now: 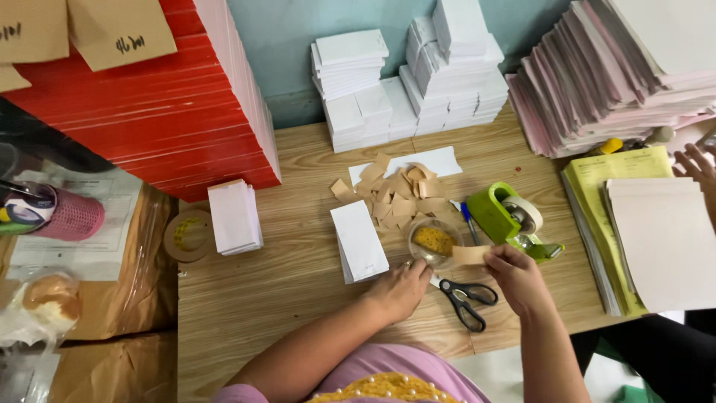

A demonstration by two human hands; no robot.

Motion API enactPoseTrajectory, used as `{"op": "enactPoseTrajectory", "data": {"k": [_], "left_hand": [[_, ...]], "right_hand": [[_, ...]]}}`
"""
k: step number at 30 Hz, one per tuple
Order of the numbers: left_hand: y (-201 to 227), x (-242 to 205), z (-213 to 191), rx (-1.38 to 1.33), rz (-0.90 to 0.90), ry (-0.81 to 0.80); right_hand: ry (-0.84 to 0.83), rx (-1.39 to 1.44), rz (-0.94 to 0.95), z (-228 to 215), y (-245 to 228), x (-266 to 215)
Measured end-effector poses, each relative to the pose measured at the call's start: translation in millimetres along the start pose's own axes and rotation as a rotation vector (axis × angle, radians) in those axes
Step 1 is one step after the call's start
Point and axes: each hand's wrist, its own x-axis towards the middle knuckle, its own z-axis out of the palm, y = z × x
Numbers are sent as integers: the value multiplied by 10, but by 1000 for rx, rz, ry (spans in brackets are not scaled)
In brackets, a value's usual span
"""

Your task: The person assembles small paper packs by placing a white card onto a brown paper base, folding the paper over the card, and pressing the edges to secure them. The person repeats this process for multiple units, stacking the finished packs on the table.

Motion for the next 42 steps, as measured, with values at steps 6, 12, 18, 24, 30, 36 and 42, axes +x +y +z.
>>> {"op": "enactPoseTrajectory", "data": {"k": [6, 12, 18, 24, 30, 36, 42], "left_hand": [[69, -32, -90, 15, -38, -70], [117, -66, -208, 13, -55, -102], [69, -126, -148, 15, -50, -121], [171, -130, -283, -31, -74, -112], [216, -106, -120, 41, -23, 93], [67, -22, 127, 140, 51, 132], [1, -1, 196, 294, 21, 9]], "right_hand": [[81, -410, 17, -309, -210, -360], [146, -540, -63, -249, -309, -382], [145, -335, 109, -156, -448, -357], [64, -291, -22, 148, -896, -648], [-232, -560, -504, 662, -449, -91], [-93, -858, -494, 854, -223, 192], [53, -971, -453, 772, 234, 240]]}}
